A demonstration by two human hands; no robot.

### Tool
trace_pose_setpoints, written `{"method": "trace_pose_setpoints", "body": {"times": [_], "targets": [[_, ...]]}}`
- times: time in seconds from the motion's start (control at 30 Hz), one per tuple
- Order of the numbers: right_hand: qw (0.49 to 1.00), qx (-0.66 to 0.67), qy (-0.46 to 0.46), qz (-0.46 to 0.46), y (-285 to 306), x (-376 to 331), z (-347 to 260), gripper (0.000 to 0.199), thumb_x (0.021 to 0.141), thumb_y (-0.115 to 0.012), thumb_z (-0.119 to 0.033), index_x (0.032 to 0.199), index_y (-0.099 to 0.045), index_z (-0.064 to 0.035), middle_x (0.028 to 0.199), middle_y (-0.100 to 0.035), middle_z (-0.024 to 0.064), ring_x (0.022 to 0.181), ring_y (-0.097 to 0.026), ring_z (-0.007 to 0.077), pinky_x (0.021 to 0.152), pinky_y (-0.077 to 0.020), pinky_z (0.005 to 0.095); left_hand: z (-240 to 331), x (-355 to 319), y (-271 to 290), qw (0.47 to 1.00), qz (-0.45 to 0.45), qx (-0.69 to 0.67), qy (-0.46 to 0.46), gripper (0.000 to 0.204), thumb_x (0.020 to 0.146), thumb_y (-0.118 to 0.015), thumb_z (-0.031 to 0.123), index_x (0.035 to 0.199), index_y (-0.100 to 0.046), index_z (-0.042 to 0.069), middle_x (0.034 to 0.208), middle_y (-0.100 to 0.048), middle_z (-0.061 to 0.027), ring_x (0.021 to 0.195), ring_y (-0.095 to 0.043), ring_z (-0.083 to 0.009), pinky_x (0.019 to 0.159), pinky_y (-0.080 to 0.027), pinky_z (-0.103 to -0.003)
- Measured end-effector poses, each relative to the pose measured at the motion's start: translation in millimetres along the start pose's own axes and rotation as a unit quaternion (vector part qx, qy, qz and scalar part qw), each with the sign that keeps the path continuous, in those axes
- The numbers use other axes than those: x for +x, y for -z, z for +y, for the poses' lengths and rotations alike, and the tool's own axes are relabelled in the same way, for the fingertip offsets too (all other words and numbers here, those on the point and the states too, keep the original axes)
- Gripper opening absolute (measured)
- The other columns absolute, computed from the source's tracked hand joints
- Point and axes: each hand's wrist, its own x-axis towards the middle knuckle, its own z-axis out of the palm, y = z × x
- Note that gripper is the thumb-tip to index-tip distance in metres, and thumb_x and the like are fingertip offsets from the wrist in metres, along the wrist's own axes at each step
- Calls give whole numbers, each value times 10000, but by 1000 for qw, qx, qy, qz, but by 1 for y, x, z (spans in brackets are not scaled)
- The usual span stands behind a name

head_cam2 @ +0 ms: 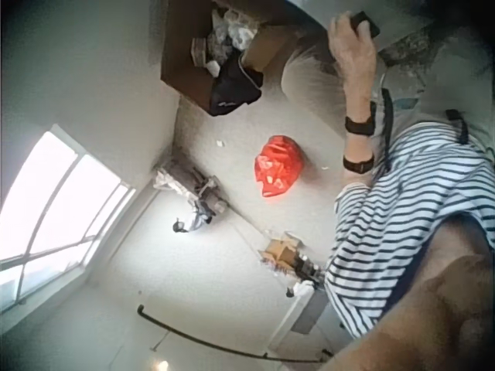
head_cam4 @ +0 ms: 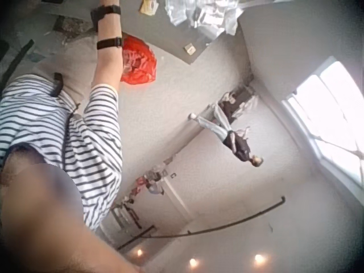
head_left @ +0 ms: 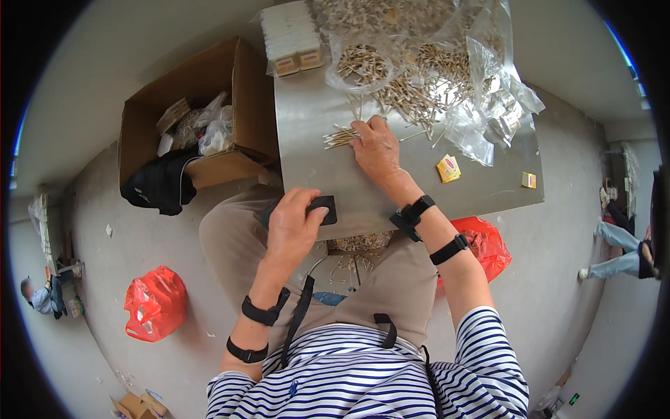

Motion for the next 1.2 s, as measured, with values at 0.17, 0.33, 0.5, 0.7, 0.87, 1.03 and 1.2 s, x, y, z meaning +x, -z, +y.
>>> {"method": "trace_pose_setpoints", "body": {"times": [0.17, 0.33, 0.5, 0.7, 0.87, 1.03, 1.2], "targets": [[998, -39, 43, 5, -10, -19, -7, 159, 825, -705, -104, 982, -679, -103, 978, -563, 107, 977, -613, 331, 789, -543, 460, -6, -18, 4, 998, -17, 53, -41, 308, 850, -736, 81, 1130, -673, -28, 1102, -684, -184, 1027, -651, -365, 890, -525, -404], [999, -48, 19, -5, 3, -40, -8, 131, 824, -709, -115, 951, -677, -105, 991, -575, 105, 982, -617, 327, 788, -534, 459, -15, -32, 6, 996, -19, 59, -61, 306, 839, -737, 73, 1121, -676, -29, 1115, -685, -183, 1046, -636, -374, 911, -513, -423], [997, -63, -37, 34, 26, -25, 7, 103, 818, -710, -122, 918, -681, -115, 980, -603, 130, 969, -635, 335, 784, -530, 449, -5, -30, 2, 991, -20, 67, -118, 302, 825, -738, 61, 1104, -676, -35, 1112, -684, -182, 1031, -626, -378, 902, -508, -443], [948, -144, -241, 150, 100, -38, 122, 128, 811, -731, -180, 899, -710, -91, 936, -664, 176, 862, -681, 379, 743, -545, 497, -3, -36, 13, 996, -45, 48, -67, 284, 831, -736, 61, 1096, -684, -29, 1088, -701, -169, 1038, -657, -333, 914, -513, -388], [878, -169, -426, 137, 141, -30, 165, 312, 743, -816, -316, 947, -766, -84, 1059, -729, 184, 939, -719, 360, 819, -575, 443, 8, -37, 8, 995, -68, 46, -48, 267, 830, -732, 51, 1078, -685, -34, 1047, -705, -166, 999, -672, -314, 896, -518, -373], [853, -136, -492, 110, 134, -25, 204, 289, 714, -810, -319, 885, -777, -88, 1059, -750, 178, 937, -729, 364, 828, -583, 440, 20, -30, -3, 991, -88, 51, -84, 260, 832, -730, 53, 1073, -686, -33, 1034, -704, -168, 986, -677, -304, 878, -523, -362], [878, -69, -454, 132, 143, -36, 214, 225, 721, -776, -259, 876, -785, -96, 964, -758, 170, 929, -733, 326, 821, -575, 420, 25, -27, -6, 991, -100, 54, -64, 249, 840, -726, 54, 1068, -688, -37, 1028, -709, -154, 977, -688, -278, 879, -527, -349]]}}
